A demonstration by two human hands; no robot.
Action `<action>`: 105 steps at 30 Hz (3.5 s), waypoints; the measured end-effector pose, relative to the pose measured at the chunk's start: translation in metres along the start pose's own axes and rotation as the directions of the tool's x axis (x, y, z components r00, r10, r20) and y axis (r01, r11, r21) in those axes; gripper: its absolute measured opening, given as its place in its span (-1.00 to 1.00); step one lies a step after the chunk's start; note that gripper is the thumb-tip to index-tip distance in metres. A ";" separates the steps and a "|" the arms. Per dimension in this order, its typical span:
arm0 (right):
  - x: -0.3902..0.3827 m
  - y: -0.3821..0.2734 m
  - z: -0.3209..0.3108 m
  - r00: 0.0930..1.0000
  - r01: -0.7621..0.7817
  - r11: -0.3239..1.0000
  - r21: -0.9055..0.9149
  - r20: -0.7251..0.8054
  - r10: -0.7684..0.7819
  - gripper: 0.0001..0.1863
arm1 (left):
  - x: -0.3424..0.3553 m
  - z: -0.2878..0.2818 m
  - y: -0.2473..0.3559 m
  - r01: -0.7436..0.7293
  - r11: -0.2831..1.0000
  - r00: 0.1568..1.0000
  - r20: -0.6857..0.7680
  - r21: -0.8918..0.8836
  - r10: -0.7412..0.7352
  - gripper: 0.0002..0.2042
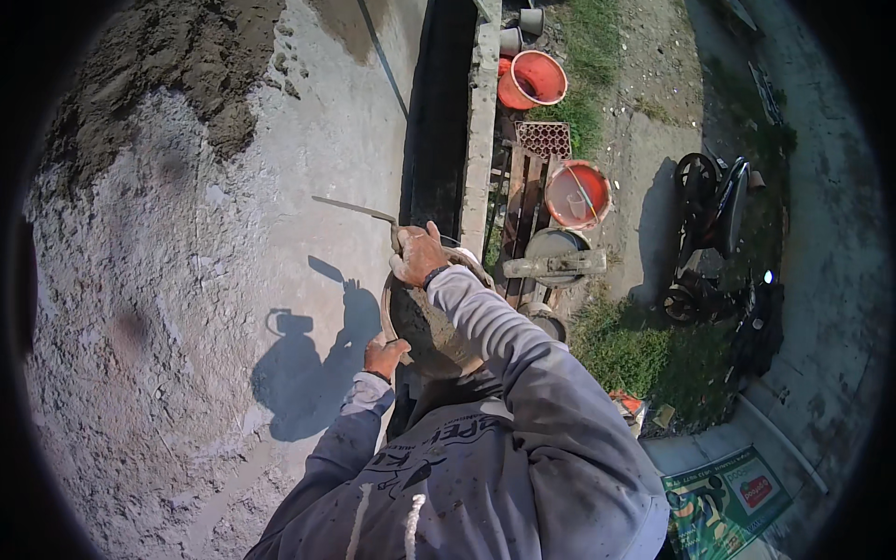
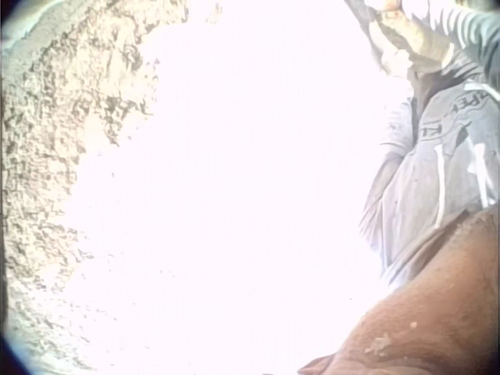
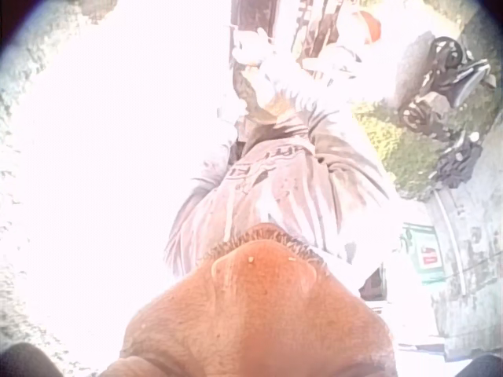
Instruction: The person scoops mortar from a bucket with a trowel and applies it to a wall, then spreads and smooths the mortar across the wall surface using the trowel.
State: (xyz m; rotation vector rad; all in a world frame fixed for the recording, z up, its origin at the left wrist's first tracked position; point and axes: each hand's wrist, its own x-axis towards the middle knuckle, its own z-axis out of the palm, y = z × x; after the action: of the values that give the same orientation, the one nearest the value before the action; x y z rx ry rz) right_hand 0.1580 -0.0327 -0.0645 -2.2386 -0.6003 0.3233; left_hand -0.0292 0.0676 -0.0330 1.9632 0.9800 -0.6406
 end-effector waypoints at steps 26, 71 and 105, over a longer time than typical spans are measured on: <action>0.104 0.233 0.055 0.797 -0.441 0.843 -0.309 0.296 0.526 -0.56 | 0.064 -0.138 0.064 -0.251 0.968 0.772 -0.605 -0.011 0.194 -0.74; 0.204 -0.175 0.083 0.954 -0.269 0.499 0.823 0.300 0.019 -0.89 | -0.238 -0.435 0.124 0.616 0.617 -0.414 -0.466 0.489 0.782 -0.56; 0.427 -0.307 -0.181 0.562 0.794 0.547 -0.266 -0.025 -0.827 -0.83 | -0.235 -0.481 0.080 0.659 0.683 -0.599 -0.327 0.317 0.730 -0.65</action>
State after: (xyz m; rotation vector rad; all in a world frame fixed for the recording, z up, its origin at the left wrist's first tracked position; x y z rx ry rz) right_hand 0.5005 0.2530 0.2679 -1.8835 -1.5773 -0.4215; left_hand -0.0609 0.3535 0.4254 3.0146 1.4857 2.6547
